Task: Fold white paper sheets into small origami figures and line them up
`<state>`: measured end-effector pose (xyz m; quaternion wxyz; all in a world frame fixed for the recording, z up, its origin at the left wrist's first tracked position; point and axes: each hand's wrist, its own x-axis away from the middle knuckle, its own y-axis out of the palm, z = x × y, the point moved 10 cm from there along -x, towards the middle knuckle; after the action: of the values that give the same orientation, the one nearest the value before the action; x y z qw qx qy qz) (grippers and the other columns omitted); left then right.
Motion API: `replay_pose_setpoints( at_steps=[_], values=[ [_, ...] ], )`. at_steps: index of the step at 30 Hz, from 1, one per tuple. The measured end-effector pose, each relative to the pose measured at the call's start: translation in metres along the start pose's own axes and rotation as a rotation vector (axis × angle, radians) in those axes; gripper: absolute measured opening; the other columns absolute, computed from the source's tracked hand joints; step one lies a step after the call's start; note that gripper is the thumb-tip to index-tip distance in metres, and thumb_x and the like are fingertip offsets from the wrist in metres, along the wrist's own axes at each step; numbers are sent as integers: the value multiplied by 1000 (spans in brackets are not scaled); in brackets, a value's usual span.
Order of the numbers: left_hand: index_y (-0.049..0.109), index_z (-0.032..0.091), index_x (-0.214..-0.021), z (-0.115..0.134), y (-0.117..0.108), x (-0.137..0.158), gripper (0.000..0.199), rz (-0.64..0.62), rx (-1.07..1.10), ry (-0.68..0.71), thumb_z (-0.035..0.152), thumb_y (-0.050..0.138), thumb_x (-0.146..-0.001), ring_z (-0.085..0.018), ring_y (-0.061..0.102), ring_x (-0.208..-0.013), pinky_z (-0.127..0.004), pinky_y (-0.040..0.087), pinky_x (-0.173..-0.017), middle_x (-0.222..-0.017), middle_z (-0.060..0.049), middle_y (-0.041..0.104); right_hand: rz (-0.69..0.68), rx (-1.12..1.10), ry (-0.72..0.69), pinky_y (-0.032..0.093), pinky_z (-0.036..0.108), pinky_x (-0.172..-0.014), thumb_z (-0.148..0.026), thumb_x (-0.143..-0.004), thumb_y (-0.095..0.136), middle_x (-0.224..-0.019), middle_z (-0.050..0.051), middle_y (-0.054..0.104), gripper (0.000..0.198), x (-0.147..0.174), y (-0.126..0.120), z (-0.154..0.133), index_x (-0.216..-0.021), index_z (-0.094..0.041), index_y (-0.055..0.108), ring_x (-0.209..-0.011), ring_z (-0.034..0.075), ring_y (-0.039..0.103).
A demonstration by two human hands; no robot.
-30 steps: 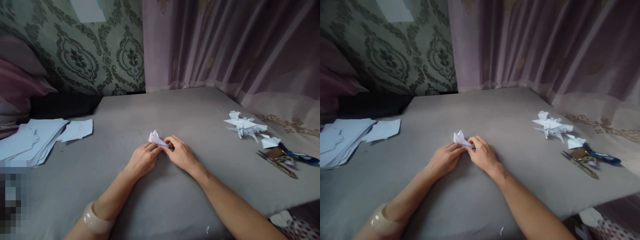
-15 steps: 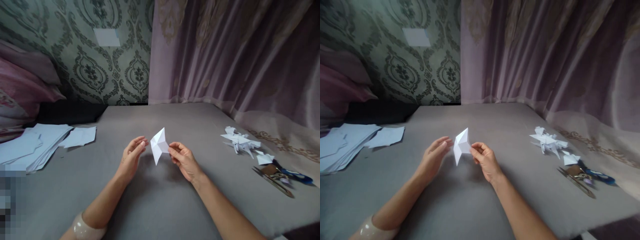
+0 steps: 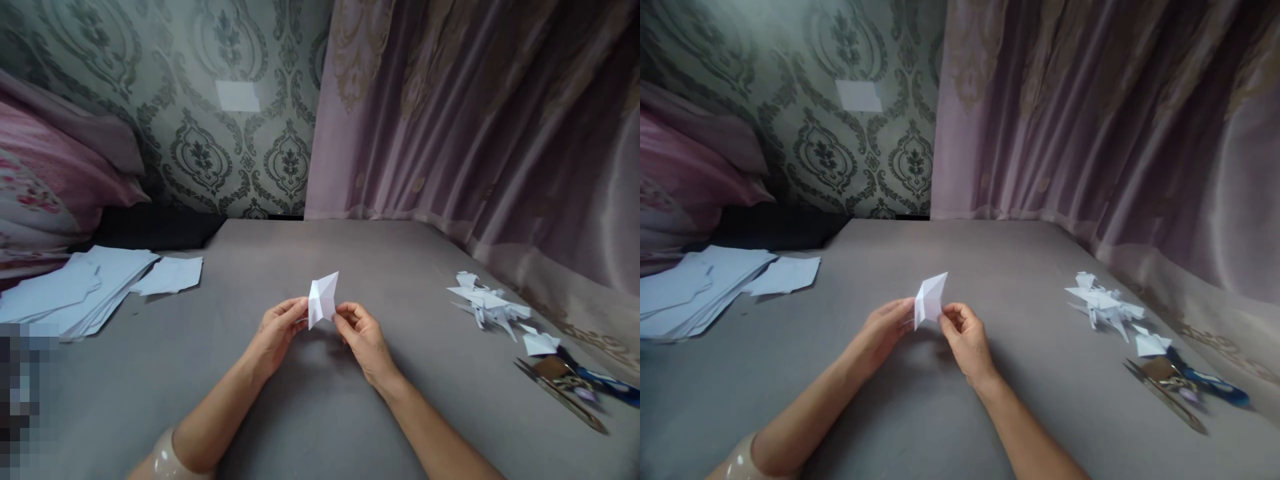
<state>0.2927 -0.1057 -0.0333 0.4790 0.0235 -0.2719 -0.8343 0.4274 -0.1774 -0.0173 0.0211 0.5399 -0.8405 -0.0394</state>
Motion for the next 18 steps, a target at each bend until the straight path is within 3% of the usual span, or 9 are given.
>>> replay_pose_setpoints(
  at_steps=[5, 13, 18],
  values=[
    [70, 12, -89, -9, -2, -2, 33, -3, 13, -42, 40, 75, -71, -17, 63, -81, -28, 45, -80, -85, -9, 70, -24, 125, -27, 43, 28, -72, -36, -76, 66, -85, 3, 64, 24, 1, 5, 2, -91, -19, 58, -77, 15, 58],
    [65, 14, -70, -6, -2, 0, 24, 2, -7, -39, 33, 79, -65, -14, 60, -71, -27, 44, -73, -73, -5, 66, -107, 211, -56, 46, 30, -72, -37, -79, 61, -89, 6, 65, 24, 4, 15, 2, -93, -17, 58, -78, 17, 59],
    [66, 16, -88, -2, 1, 3, 31, 9, 16, -42, 34, 78, -66, -15, 62, -75, -27, 44, -76, -82, -5, 68, -67, 224, -44, 47, 30, -72, -36, -79, 61, -91, 6, 66, 25, 1, 8, 2, -95, -17, 60, -78, 17, 60]
  ],
)
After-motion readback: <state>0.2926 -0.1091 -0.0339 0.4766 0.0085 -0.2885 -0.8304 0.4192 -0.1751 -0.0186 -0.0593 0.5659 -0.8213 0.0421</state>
